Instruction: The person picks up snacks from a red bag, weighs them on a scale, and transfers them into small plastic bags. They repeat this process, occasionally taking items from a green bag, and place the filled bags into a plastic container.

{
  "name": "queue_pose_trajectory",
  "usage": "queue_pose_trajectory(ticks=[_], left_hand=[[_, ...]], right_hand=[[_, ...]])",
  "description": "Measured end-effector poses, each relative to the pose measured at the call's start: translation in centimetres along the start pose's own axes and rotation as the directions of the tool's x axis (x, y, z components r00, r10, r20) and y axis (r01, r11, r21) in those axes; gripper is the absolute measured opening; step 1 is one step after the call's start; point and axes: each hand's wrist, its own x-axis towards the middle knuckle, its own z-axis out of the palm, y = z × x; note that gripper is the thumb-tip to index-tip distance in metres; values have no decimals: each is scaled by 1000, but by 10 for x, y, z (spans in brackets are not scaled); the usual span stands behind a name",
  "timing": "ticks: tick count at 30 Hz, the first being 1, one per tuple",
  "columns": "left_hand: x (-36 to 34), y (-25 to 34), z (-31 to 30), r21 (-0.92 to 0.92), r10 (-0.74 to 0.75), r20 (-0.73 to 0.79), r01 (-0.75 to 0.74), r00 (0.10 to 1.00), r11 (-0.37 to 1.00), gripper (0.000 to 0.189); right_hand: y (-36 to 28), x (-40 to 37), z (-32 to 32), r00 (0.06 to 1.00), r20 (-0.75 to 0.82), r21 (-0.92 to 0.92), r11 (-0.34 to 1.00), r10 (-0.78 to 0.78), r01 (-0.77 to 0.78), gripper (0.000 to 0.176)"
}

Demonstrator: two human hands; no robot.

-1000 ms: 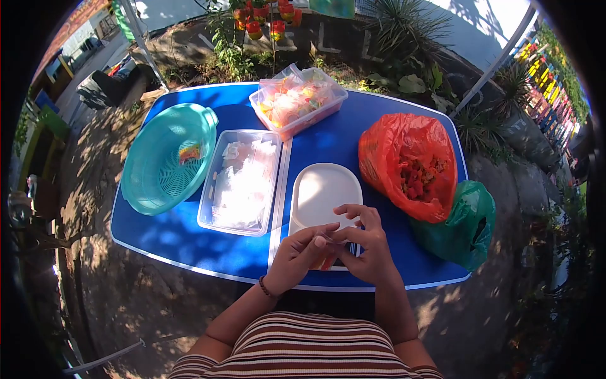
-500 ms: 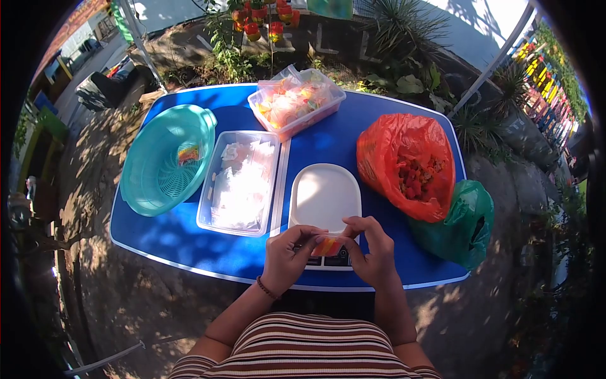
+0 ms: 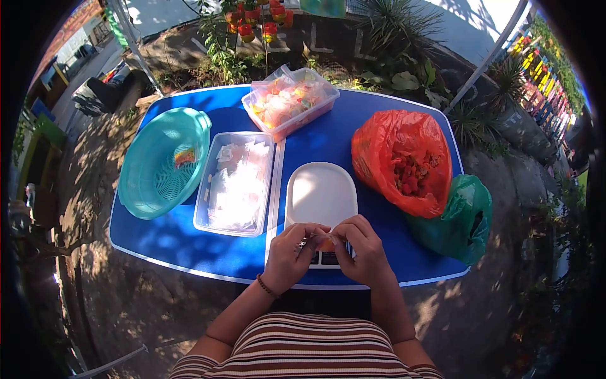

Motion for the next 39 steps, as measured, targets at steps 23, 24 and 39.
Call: queue_pose_trajectory(ticks=[23, 24, 39], left_hand=[[-2, 0, -14, -185, -39, 23, 42, 999, 982, 11], [-6, -5, -14, -197, -62, 38, 69, 997, 978, 10], [-4, -2, -8, -211, 18, 39, -9, 999, 977, 7]], right_hand=[[4, 1, -10, 995, -83, 76, 995, -52, 59, 11], [-1, 2, -11, 997, -75, 103, 994, -31, 39, 11], [-5, -2, 1, 998, -58, 123, 992, 6, 1, 12]])
